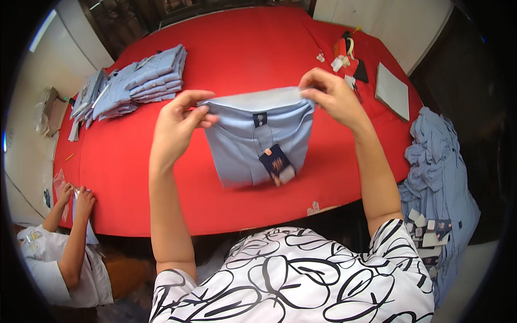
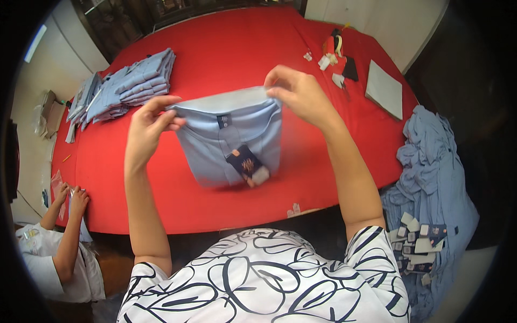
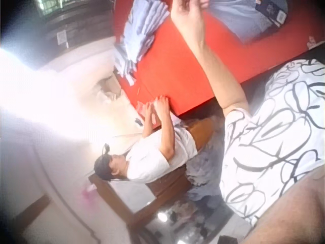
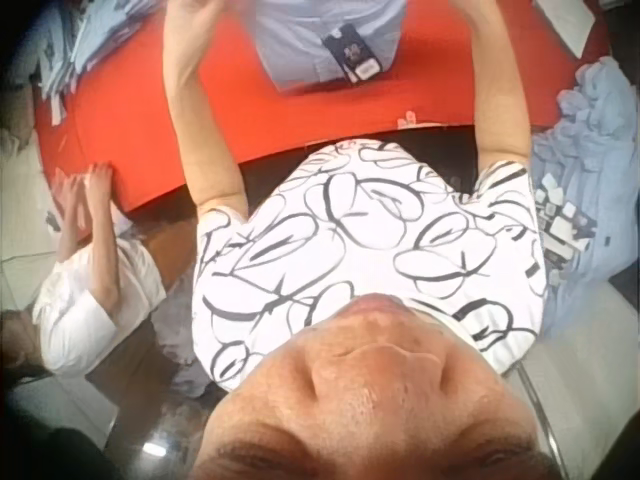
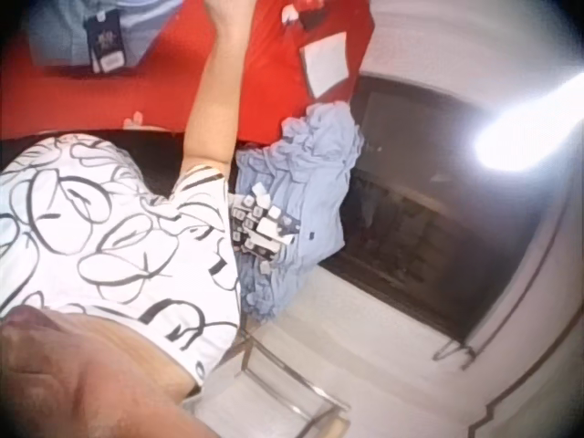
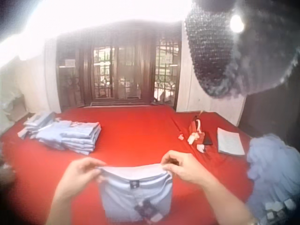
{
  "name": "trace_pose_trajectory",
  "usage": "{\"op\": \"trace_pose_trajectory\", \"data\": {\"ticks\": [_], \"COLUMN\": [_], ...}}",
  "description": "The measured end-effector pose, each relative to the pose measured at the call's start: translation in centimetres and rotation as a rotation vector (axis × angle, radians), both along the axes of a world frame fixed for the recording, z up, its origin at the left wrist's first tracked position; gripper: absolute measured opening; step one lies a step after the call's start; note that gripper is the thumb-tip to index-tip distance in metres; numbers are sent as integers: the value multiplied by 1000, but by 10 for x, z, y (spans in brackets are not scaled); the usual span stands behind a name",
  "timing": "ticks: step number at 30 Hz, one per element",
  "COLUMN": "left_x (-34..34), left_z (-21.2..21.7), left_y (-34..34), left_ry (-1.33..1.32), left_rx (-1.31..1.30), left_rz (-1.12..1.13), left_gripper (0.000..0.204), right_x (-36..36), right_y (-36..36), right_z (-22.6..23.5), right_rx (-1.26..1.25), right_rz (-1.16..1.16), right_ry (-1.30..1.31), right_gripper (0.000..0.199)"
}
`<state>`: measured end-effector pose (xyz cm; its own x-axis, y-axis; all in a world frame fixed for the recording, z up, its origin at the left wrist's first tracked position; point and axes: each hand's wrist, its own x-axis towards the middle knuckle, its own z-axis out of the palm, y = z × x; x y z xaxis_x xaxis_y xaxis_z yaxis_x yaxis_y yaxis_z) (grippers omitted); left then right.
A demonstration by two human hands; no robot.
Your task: The person folds blue collared shirts using a cardboard template and attaches price tags by hand on a red surface.
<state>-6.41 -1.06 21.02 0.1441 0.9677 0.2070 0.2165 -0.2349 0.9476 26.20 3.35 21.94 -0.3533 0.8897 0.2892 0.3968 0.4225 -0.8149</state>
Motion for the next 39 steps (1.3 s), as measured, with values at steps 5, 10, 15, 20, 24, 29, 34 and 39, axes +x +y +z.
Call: {"op": "trace_pose_trajectory", "data": {"ticks": [5,10,15,20,24,29,34,39], "left_x": [-25,-29,-37,-23,-20,-31,-12,-18], "left_z": [-109,-197,-217,-206,-212,-223,-203,-212], "left_y": [98,124,126,129,133,125,129,131], "left_ry": [337,323,240,307,408,308,307,295], "left_rx": [-49,-192,-233,-267,-229,-278,-337,-276], "left_rz": [93,233,194,211,261,254,248,237], "left_gripper": [19,20,21,21,22,23,22,23], "right_x": [-12,-28,-22,-28,-40,-13,40,121], "right_y": [98,122,125,145,126,63,-60,-160], "right_z": [-92,-171,-187,-199,-202,-199,-230,-225], "right_rx": [-464,-702,-679,-553,-171,48,336,170], "right_rz": [113,64,143,-98,-207,-264,183,491], "right_ry": [-4,325,338,-104,-265,-279,-660,-559], "right_gripper": [8,16,19,20,20,18,37,39]}}
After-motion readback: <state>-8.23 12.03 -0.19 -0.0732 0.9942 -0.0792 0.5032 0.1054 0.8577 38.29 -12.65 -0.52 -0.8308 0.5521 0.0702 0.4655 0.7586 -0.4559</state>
